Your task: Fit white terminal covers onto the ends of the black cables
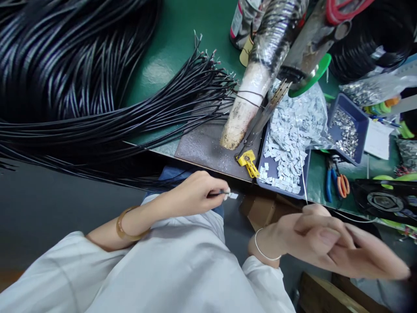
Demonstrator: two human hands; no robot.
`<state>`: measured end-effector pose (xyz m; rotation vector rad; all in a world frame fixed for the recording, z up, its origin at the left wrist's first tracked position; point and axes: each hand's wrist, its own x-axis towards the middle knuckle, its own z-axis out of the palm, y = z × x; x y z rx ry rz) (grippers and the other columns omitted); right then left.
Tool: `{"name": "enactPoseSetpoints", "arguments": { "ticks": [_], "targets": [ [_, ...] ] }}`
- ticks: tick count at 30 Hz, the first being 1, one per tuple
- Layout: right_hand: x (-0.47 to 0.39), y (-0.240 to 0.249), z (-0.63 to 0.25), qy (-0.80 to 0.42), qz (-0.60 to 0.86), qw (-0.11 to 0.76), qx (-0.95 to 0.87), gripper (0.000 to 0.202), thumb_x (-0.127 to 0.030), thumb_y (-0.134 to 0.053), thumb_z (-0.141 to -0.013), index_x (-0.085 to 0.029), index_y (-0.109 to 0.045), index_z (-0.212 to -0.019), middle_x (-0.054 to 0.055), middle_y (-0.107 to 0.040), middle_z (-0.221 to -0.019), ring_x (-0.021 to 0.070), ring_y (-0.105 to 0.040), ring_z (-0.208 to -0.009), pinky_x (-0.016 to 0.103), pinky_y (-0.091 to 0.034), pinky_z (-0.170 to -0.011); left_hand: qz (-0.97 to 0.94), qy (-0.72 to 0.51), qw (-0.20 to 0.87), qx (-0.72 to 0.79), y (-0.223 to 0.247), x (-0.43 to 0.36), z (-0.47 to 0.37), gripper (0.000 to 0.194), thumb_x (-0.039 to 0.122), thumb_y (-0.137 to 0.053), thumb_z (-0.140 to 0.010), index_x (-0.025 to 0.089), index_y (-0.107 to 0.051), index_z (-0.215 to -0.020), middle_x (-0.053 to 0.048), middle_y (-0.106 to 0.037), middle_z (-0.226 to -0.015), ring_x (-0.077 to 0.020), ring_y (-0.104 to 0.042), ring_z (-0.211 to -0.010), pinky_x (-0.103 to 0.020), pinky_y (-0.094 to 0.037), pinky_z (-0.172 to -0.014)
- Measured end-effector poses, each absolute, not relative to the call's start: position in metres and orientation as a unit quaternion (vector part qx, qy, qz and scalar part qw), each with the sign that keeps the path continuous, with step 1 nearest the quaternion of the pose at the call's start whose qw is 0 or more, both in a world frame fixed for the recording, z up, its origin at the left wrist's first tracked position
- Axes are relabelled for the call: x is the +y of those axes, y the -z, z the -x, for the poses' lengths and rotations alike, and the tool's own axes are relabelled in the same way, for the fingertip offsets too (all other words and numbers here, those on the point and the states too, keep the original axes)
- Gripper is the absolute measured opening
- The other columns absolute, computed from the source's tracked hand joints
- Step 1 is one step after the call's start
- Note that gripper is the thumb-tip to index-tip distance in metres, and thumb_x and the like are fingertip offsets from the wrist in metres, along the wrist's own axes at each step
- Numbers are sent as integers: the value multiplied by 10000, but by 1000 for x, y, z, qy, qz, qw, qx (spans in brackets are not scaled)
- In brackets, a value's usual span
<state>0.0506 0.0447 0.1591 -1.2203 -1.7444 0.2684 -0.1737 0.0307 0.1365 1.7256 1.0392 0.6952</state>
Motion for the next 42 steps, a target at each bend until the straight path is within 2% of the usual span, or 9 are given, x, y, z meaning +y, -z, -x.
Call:
{"name": "enactPoseSetpoints", "arguments": {
  "ticks": [2, 5, 9, 12, 15, 24, 31, 35, 42],
  "targets": [
    [44, -169, -47, 19, 498, 603, -624, 259, -315, -577, -920, -354, -549, -1175, -47, -619, -824, 98, -506, -405, 310, -445, -393, -739, -249, 469, 414, -134, 25, 180, 149, 135, -585, -848, 157, -728, -811, 37, -555, -560, -81, -432, -513, -224, -320, -544],
    [52, -174, -47, -67, 592, 463, -656, 147, -276, -670, -856, -234, -627, -991, -34, -635, -750, 145, -671, -564, 289, -525, -530, -710, -303, 450, 449, -133, 23, 190, 151, 203, -621, -877, 161, -752, -941, -46, -754, -820, -131, -652, -689, -231, -456, -666],
    [82, -157, -69, -64, 623, 310, -715, 159, -341, -649, -853, -209, -586, -791, -26, -631, -712, 133, -646, -646, 276, -516, -661, -647, -457, 233, 564, -134, 47, 210, 147, 239, -623, -893, 155, -742, -915, -62, -754, -913, -171, -669, -797, -295, -514, -771],
    [112, -143, -81, -47, 615, 278, -737, 102, -285, -591, -849, -211, -582, -779, 0, -656, -783, 136, -609, -704, 270, -488, -667, -656, -407, 46, 634, -129, 78, 222, 223, 301, -656, -868, 122, -742, -969, -125, -723, -1004, -286, -626, -983, -425, -480, -881],
    [133, -138, -81, -74, 597, 242, -761, 63, -221, -571, -802, -209, -567, -740, 39, -688, -914, 160, -617, -799, 284, -468, -685, -676, -349, 29, 648, -120, 98, 225, 179, 224, -639, -863, 119, -736, -971, -117, -703, -984, -285, -617, -974, -415, -473, -857],
    [131, -163, -84, -126, 575, 97, -803, 157, -329, -614, -821, -221, -548, -728, 3, -616, -796, 145, -569, -672, 284, -430, -647, -462, -643, 267, 550, -126, 73, 221, 162, 200, -673, -820, 138, -750, -948, -2, -653, -669, -105, -593, -581, -216, -466, -555],
    [141, -168, -91, -154, 541, 54, -825, 164, -320, -589, -825, -224, -526, -708, 19, -636, -814, 160, -568, -713, 292, -456, -670, -514, -646, 334, 456, -143, 58, 205, 75, 197, -776, -734, 185, -793, -806, -26, -739, -735, -126, -632, -681, -242, -508, -664],
    [143, -166, -96, -191, 540, 61, -817, 195, -363, -617, -815, -224, -542, -702, 7, -608, -751, 150, -546, -683, 273, -432, -634, -479, -593, 528, 374, -144, 57, 200, 118, 213, -808, -692, 155, -771, -788, -43, -741, -754, -116, -632, -661, -214, -501, -612],
    [120, -159, -87, -112, 561, 102, -814, 169, -264, -589, -829, -218, -491, -699, -22, -574, -753, 100, -496, -577, 272, -400, -620, -359, -460, 736, 343, -141, 44, 173, 251, 324, -786, -738, 99, -679, -766, 24, -568, -487, -34, -376, -408, -168, -268, -399]
  ]
}}
